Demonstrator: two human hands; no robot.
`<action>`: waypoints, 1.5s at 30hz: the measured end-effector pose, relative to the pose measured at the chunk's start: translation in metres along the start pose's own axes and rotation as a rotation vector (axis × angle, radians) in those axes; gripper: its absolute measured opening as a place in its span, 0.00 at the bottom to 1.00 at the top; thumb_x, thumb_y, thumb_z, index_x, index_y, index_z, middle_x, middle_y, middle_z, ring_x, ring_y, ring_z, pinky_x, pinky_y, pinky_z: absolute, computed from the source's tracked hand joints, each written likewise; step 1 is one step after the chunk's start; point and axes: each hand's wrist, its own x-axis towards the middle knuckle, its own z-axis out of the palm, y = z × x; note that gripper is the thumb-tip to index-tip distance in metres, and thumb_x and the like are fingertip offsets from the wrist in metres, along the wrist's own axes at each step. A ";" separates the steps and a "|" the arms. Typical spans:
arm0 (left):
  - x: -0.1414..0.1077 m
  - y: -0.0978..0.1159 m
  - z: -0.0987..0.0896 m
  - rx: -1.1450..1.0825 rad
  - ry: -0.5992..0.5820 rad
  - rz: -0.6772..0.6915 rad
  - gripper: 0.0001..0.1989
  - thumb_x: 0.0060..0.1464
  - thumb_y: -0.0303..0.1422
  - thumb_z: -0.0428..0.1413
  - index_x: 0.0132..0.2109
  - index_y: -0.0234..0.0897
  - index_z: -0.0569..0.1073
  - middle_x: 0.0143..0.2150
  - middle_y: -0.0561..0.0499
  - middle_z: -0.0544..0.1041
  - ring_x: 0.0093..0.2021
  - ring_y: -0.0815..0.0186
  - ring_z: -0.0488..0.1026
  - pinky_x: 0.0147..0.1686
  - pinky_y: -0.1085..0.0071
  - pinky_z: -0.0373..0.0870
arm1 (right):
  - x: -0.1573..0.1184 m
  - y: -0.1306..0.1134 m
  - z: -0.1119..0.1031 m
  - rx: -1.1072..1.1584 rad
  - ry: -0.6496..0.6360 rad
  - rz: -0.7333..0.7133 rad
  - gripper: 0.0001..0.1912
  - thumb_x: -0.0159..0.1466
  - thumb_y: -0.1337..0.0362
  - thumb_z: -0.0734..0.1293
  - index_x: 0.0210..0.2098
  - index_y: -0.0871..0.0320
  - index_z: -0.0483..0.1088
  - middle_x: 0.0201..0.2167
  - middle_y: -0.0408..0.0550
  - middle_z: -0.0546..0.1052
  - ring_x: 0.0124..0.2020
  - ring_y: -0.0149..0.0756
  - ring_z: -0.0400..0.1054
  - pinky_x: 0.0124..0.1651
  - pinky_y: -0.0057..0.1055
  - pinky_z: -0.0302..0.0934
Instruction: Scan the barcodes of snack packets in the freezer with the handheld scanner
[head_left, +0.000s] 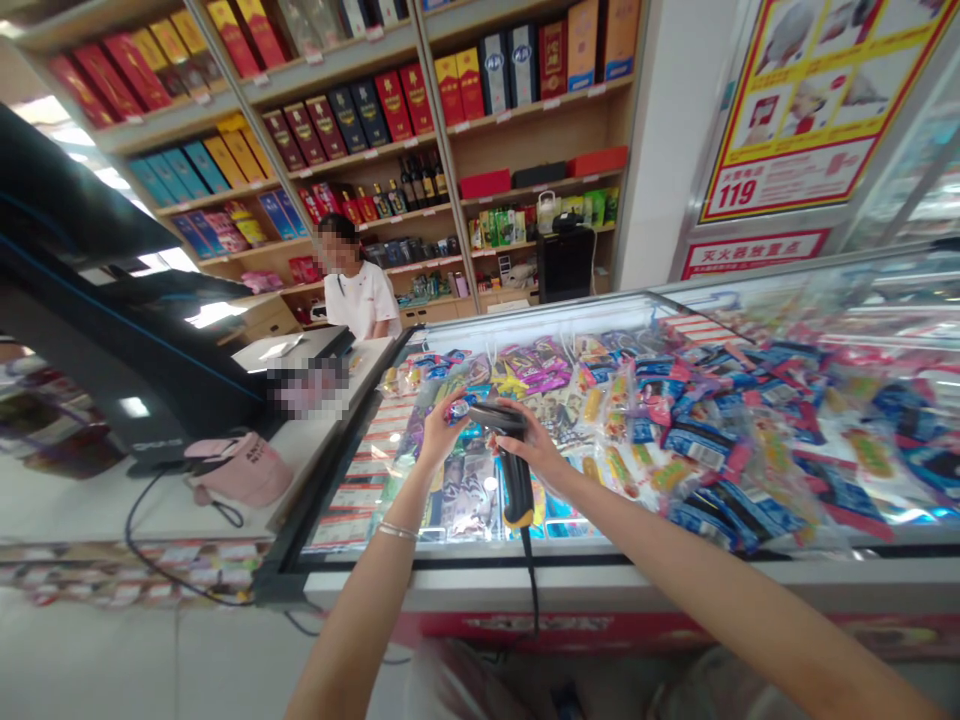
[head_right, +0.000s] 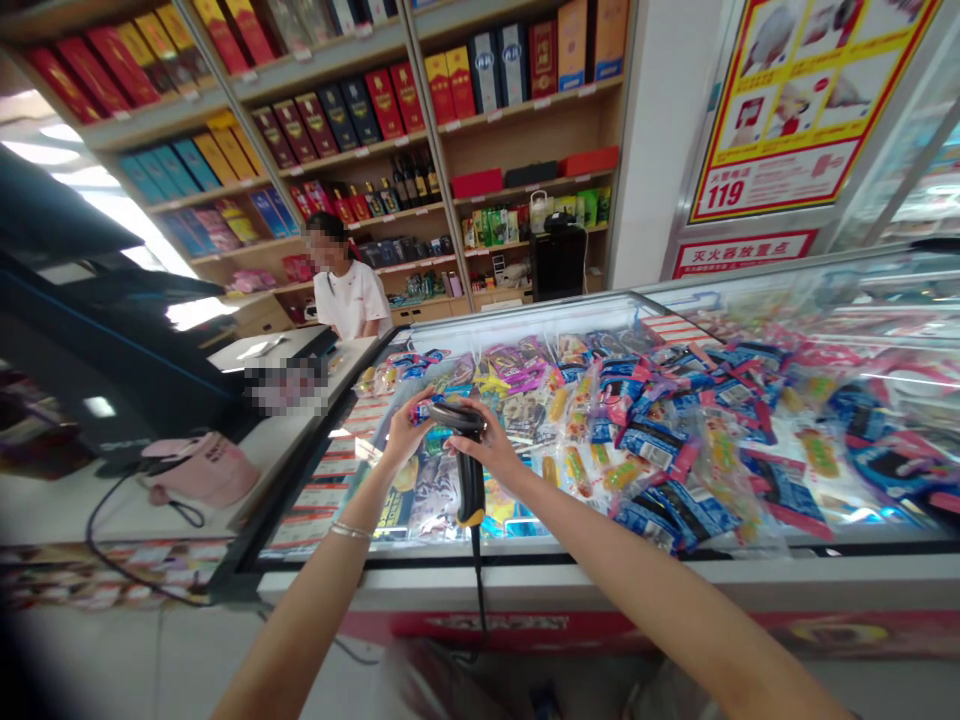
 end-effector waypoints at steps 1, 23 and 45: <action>0.000 -0.001 0.001 -0.020 -0.007 -0.018 0.26 0.48 0.30 0.58 0.56 0.37 0.70 0.51 0.46 0.77 0.52 0.58 0.73 0.54 0.62 0.66 | -0.002 -0.002 0.001 0.006 -0.005 0.017 0.28 0.53 0.64 0.72 0.52 0.50 0.62 0.36 0.43 0.74 0.32 0.35 0.72 0.38 0.37 0.68; 0.000 0.002 0.001 0.202 -0.018 -0.040 0.25 0.47 0.28 0.56 0.55 0.40 0.73 0.40 0.54 0.81 0.33 0.67 0.73 0.37 0.73 0.69 | -0.009 -0.003 0.012 0.040 0.136 0.179 0.32 0.50 0.65 0.70 0.52 0.50 0.55 0.21 0.34 0.71 0.16 0.30 0.64 0.14 0.26 0.61; -0.001 0.011 0.000 0.175 -0.097 0.077 0.22 0.48 0.25 0.52 0.52 0.38 0.72 0.49 0.49 0.78 0.47 0.62 0.74 0.49 0.66 0.68 | -0.005 0.002 0.007 0.017 0.083 0.161 0.33 0.51 0.66 0.69 0.53 0.49 0.51 0.22 0.33 0.72 0.15 0.31 0.65 0.14 0.27 0.61</action>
